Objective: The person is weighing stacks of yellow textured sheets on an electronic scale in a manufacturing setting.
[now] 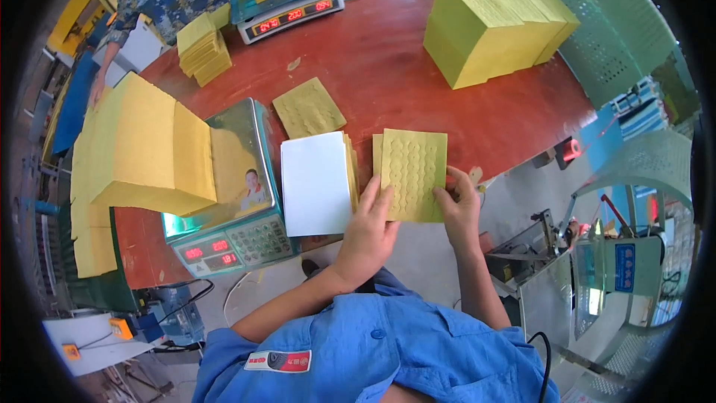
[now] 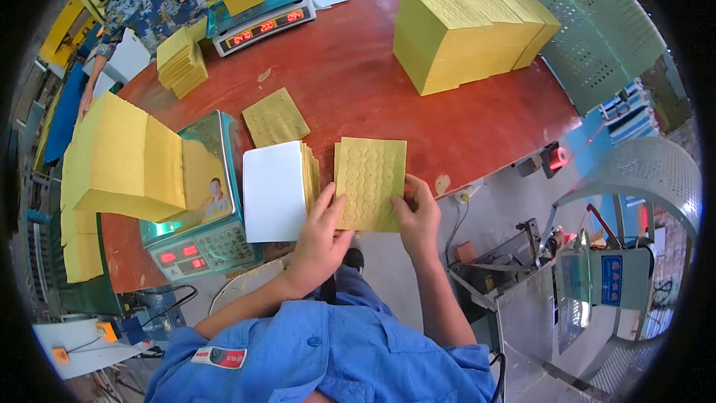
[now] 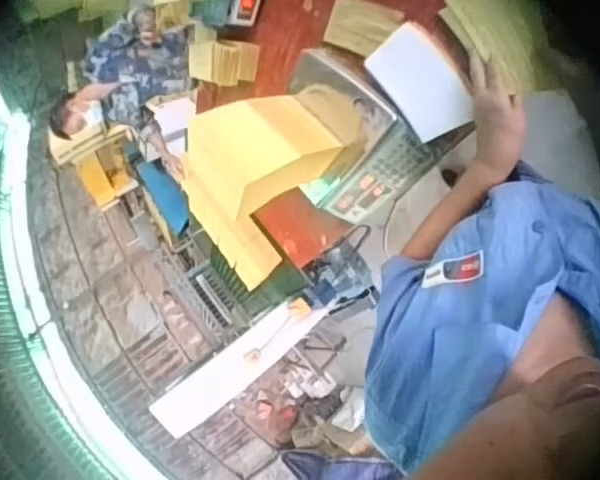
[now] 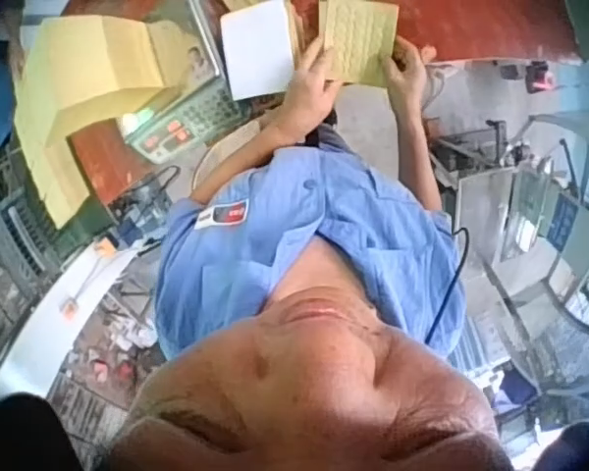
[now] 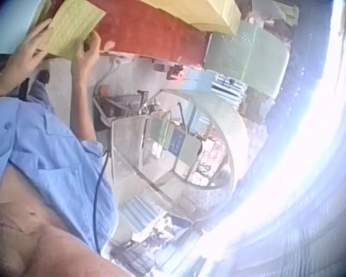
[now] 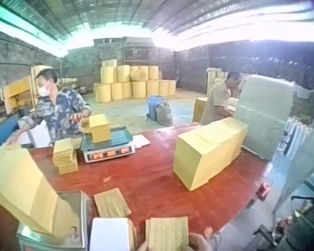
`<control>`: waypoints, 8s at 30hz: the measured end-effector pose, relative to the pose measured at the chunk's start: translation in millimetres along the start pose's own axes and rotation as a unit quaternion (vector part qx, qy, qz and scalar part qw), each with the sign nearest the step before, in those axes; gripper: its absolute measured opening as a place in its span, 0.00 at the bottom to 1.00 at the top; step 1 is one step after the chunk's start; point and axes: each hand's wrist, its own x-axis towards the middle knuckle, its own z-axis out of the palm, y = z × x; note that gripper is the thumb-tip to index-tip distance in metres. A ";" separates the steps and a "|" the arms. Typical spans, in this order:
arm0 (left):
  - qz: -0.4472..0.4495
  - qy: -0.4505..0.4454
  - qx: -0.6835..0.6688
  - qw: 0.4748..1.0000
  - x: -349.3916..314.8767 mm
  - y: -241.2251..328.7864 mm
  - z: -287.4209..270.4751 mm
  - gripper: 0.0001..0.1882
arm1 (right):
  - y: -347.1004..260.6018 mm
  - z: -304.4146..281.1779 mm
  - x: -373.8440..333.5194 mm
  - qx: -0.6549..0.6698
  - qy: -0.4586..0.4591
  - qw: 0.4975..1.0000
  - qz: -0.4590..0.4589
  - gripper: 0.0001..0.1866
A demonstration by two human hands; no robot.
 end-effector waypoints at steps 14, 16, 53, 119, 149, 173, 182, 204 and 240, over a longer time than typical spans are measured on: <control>-0.137 -0.035 0.037 0.989 -6.2 -11.3 37.4 0.38 | 26.8 13.7 44.0 -0.130 -0.038 0.991 0.011 0.21; -0.139 -0.034 0.035 0.989 -5.6 -10.7 37.6 0.38 | 11.6 14.9 40.2 -0.151 -0.041 0.988 0.011 0.22; 0.143 0.377 0.132 0.906 -147.4 -68.1 -362.7 0.10 | -175.8 300.6 -124.2 0.151 -0.246 0.943 -0.166 0.14; 0.117 0.106 -0.187 0.970 11.5 69.3 -327.9 0.36 | -115.0 162.4 -81.7 0.474 -0.332 0.801 0.153 0.27; -0.199 0.108 -0.388 0.893 348.9 18.9 22.2 0.25 | 10.7 -4.4 193.2 0.458 -0.025 0.869 0.187 0.27; -0.076 0.598 -0.097 0.792 -137.0 9.6 -191.7 0.22 | -160.0 162.9 -19.9 0.321 -0.396 0.853 -0.114 0.36; -0.175 0.760 -0.009 0.626 -413.1 -9.9 -290.7 0.11 | -182.6 362.3 -248.9 0.350 -0.611 0.710 -0.022 0.26; -0.219 0.404 0.450 0.766 -417.8 -308.0 -718.6 0.18 | -190.0 810.2 -371.4 0.238 -0.585 0.773 0.059 0.21; -0.208 0.348 0.423 0.810 -432.1 -377.7 -749.2 0.16 | -98.8 932.5 -338.7 0.007 -0.413 0.899 -0.147 0.15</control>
